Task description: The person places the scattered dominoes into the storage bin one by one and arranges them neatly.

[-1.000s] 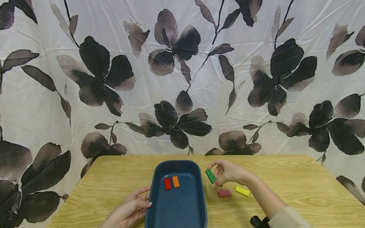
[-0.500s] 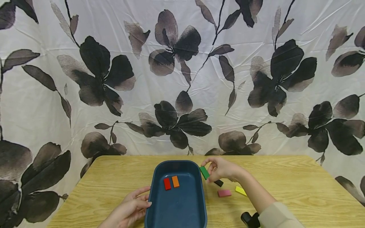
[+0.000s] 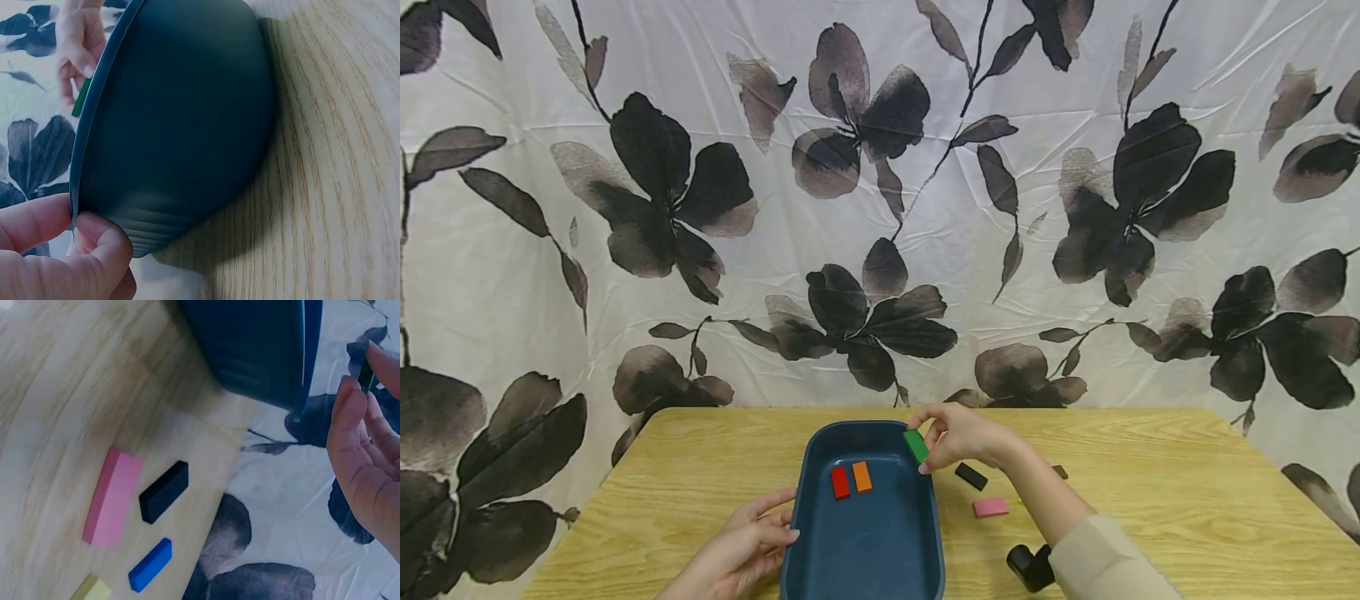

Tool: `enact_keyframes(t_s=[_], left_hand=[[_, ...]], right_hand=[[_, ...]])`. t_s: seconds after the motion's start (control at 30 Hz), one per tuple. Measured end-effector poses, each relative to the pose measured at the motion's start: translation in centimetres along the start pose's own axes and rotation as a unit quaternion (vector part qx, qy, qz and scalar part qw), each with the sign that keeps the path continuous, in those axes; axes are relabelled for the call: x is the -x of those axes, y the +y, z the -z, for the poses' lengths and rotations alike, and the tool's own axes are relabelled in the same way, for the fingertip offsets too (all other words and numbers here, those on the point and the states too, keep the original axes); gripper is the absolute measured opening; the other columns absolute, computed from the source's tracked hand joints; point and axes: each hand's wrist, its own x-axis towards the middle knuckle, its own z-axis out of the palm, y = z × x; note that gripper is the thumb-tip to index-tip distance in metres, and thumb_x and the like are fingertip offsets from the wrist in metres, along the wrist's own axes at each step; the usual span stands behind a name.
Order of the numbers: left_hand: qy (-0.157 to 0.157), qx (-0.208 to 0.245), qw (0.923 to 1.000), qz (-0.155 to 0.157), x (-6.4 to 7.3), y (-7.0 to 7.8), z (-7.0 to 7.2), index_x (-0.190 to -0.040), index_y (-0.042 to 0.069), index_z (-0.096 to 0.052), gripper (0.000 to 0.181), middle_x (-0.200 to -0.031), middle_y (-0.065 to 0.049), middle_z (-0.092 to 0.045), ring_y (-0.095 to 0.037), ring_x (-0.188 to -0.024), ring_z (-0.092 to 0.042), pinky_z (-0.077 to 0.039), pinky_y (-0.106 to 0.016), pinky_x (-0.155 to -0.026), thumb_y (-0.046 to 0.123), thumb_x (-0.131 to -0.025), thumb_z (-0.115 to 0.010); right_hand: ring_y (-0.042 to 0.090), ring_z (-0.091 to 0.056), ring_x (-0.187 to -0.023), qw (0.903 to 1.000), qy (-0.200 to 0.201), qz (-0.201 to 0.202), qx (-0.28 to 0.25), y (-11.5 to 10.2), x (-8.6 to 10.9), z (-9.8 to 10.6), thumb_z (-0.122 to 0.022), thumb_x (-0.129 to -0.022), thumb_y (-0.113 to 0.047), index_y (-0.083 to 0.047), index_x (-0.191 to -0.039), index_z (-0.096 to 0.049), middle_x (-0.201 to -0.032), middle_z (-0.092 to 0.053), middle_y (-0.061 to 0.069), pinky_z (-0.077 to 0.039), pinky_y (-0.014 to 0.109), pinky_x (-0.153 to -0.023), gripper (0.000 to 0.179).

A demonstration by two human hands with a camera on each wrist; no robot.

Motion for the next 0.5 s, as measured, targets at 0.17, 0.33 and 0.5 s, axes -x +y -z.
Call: enact_keyframes(t_s=[0.17, 0.33, 0.5], left_hand=[[-0.003, 0.007, 1.0, 0.0, 0.0, 0.0, 0.1, -0.143, -0.01, -0.005, 0.07, -0.101, -0.009, -0.053, -0.014, -0.085, -0.058, -0.048, -0.026, -0.075, -0.017, -0.086, -0.045], [-0.001, 0.009, 1.0, 0.001, 0.0, 0.0, 0.1, -0.143, -0.009, -0.006, 0.071, -0.102, -0.009, -0.052, -0.015, -0.086, -0.058, -0.048, -0.027, -0.076, -0.017, -0.085, -0.046], [-0.005, 0.009, 0.9999, 0.0, 0.0, 0.0, 0.1, -0.143, -0.009, -0.005, 0.072, -0.102, -0.009, -0.052, -0.014, -0.087, -0.058, -0.048, -0.026, -0.076, -0.016, -0.085, -0.047]], right_hand=[[0.017, -0.052, -0.066, 1.0, -0.004, 0.004, -0.006, -0.5, -0.6, -0.5, -0.077, -0.067, 0.006, -0.002, -0.11, -0.056, -0.072, -0.053, 0.007, -0.047, 0.028, -0.061, 0.049], [0.017, -0.052, -0.066, 0.9999, 0.0, -0.002, -0.015, -0.7, -1.2, -0.9, -0.077, -0.067, 0.008, -0.001, -0.11, -0.055, -0.071, -0.053, 0.007, -0.049, 0.028, -0.063, 0.049], [0.018, -0.053, -0.066, 0.9998, 0.004, -0.009, -0.018, -1.0, -1.7, -1.3, -0.076, -0.067, 0.009, -0.001, -0.111, -0.054, -0.071, -0.053, 0.007, -0.051, 0.028, -0.064, 0.05]])
